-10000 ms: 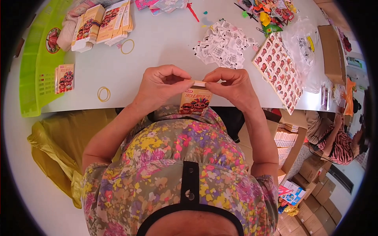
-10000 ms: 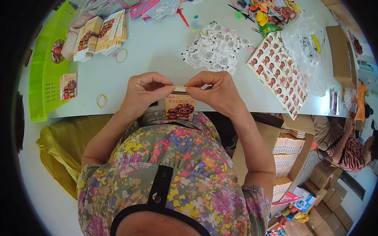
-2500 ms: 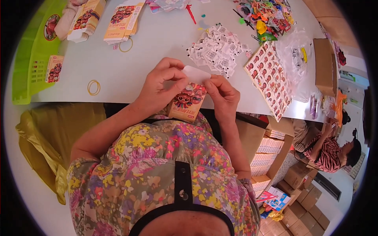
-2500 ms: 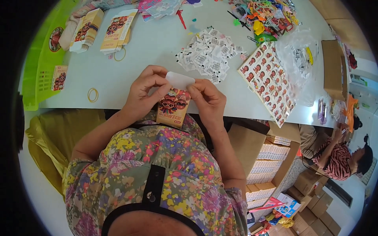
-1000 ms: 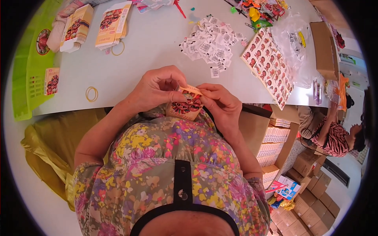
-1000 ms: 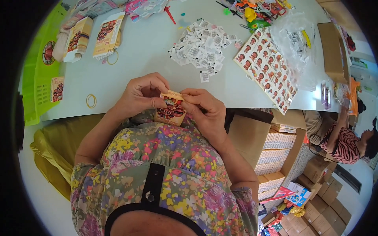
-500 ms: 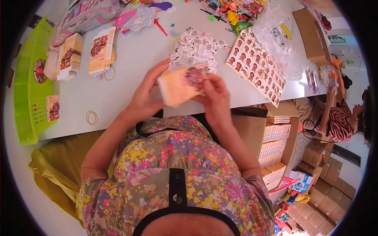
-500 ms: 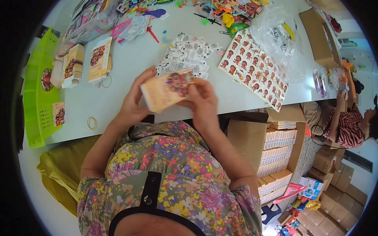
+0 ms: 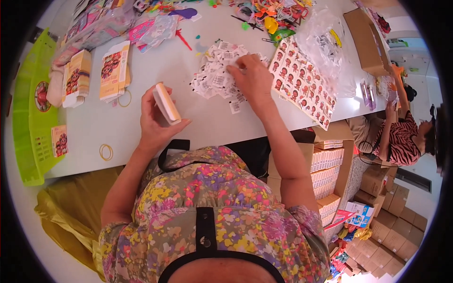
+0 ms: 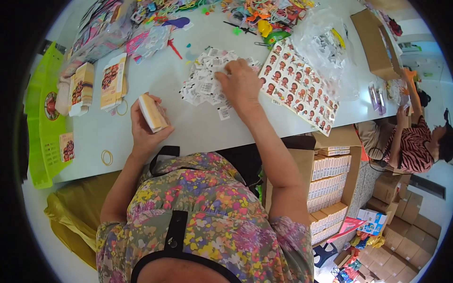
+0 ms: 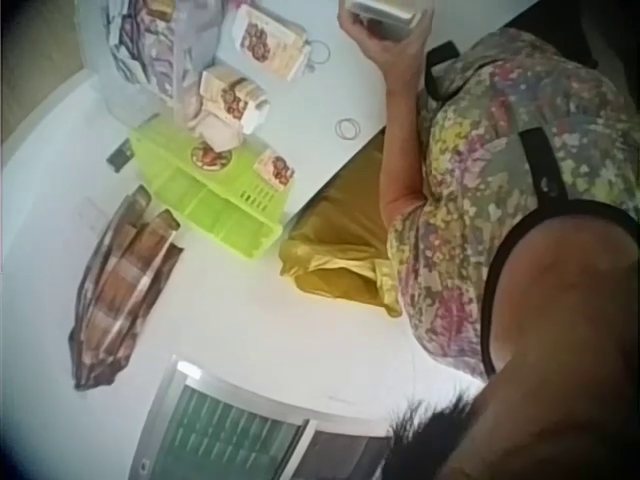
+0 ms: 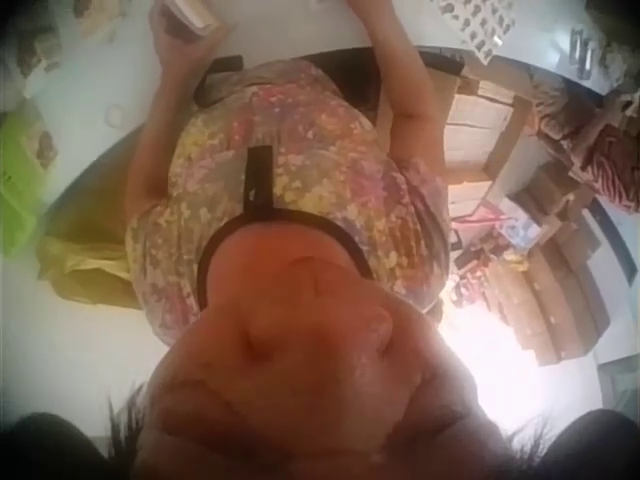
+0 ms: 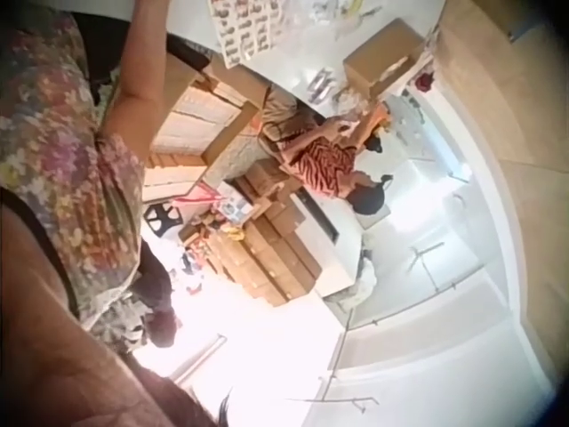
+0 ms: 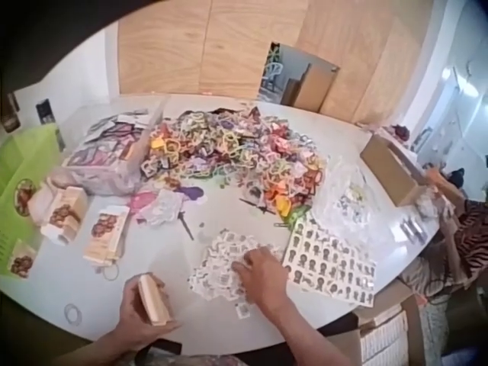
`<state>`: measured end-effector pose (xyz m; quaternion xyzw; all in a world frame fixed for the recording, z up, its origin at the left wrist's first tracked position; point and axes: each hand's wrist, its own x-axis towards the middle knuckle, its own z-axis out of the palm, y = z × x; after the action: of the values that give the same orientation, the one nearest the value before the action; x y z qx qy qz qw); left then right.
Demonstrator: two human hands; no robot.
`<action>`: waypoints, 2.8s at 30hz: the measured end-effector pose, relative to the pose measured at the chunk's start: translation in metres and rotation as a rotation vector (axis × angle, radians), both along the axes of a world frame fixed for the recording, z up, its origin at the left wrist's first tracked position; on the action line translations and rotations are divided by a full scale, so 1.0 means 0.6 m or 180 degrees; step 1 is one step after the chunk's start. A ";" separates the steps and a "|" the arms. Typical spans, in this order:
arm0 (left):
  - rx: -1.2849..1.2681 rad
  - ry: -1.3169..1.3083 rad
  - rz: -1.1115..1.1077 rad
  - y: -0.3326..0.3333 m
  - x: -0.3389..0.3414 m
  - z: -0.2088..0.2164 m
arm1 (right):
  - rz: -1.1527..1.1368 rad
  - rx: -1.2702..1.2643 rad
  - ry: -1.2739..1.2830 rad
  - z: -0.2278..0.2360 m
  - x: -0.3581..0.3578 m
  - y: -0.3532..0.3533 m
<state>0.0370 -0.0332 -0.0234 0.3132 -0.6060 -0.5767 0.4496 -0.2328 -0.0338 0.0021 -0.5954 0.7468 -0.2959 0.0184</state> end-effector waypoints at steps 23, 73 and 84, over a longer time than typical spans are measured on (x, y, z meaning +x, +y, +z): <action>-0.0942 -0.0342 -0.0006 -0.006 0.000 0.008 | 0.1633 0.0283 -0.1301 0.046 0.072 -0.169; -0.0615 -0.0463 0.0141 -0.010 -0.007 0.007 | 0.2389 0.0465 0.1301 0.045 0.097 -0.258; -0.0366 -0.0657 0.0730 -0.016 -0.019 0.003 | 0.1223 -0.0851 -0.0108 0.082 0.039 -0.179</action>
<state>0.0259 -0.0427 -0.0219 0.4116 -0.6412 -0.4507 0.4651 -0.2092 -0.1411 0.0513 -0.7187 0.5734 -0.3932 0.0080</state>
